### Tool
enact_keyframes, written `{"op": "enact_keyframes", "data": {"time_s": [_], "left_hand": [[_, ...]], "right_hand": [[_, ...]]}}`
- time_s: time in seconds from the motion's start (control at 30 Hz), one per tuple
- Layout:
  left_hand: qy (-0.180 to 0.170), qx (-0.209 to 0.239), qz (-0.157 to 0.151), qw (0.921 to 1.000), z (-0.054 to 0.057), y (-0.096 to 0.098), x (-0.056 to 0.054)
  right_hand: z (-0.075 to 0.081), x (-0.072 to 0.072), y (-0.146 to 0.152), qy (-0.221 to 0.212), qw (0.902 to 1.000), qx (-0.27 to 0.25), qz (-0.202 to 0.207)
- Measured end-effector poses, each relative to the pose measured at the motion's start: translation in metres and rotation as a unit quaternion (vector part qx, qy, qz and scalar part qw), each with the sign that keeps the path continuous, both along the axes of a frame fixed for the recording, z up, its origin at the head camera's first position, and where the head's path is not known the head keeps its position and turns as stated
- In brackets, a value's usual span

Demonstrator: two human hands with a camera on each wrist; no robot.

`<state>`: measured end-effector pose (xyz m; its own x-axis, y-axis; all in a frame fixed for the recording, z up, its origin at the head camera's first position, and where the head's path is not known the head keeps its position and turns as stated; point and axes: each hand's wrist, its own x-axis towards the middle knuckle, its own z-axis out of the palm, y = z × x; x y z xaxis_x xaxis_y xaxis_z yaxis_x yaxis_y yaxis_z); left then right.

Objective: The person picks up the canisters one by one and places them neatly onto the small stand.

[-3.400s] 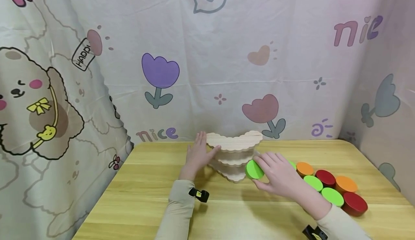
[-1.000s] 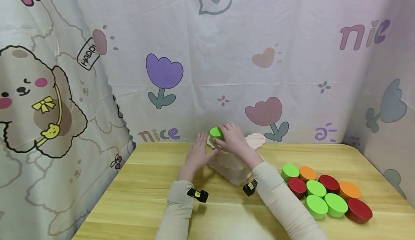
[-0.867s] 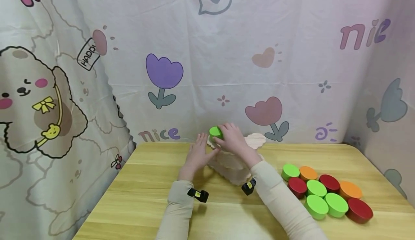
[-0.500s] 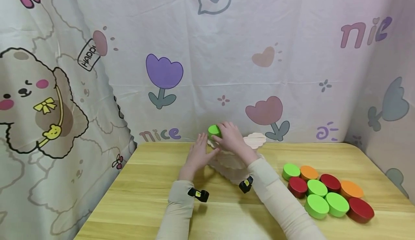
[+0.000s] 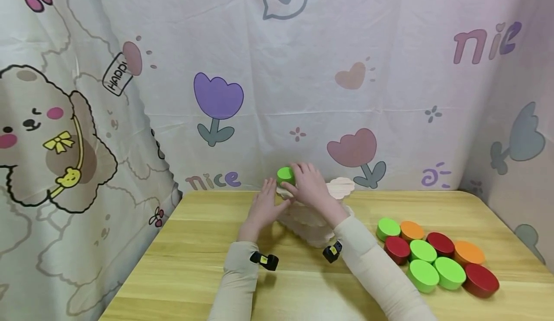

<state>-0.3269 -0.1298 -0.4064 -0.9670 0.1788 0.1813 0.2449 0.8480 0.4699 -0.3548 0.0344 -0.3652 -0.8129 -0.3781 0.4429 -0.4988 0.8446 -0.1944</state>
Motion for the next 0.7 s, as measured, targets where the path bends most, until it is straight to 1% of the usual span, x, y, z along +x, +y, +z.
{"op": "enact_keyframes", "data": {"time_s": [0.33, 0.57, 0.7], "left_hand": [[-0.007, 0.005, 0.006, 0.9999, 0.000, 0.002, 0.003], [-0.009, 0.011, 0.005, 0.9999, -0.003, 0.001, 0.001], [-0.011, 0.015, 0.004, 0.9998, -0.004, 0.001, 0.000]], "right_hand": [[0.008, 0.015, 0.023, 0.055, 0.9981, -0.029, -0.009], [0.014, 0.027, 0.043, 0.105, 0.9932, -0.047, -0.015], [0.013, 0.036, 0.056, 0.116, 0.9915, -0.052, -0.025]]}}
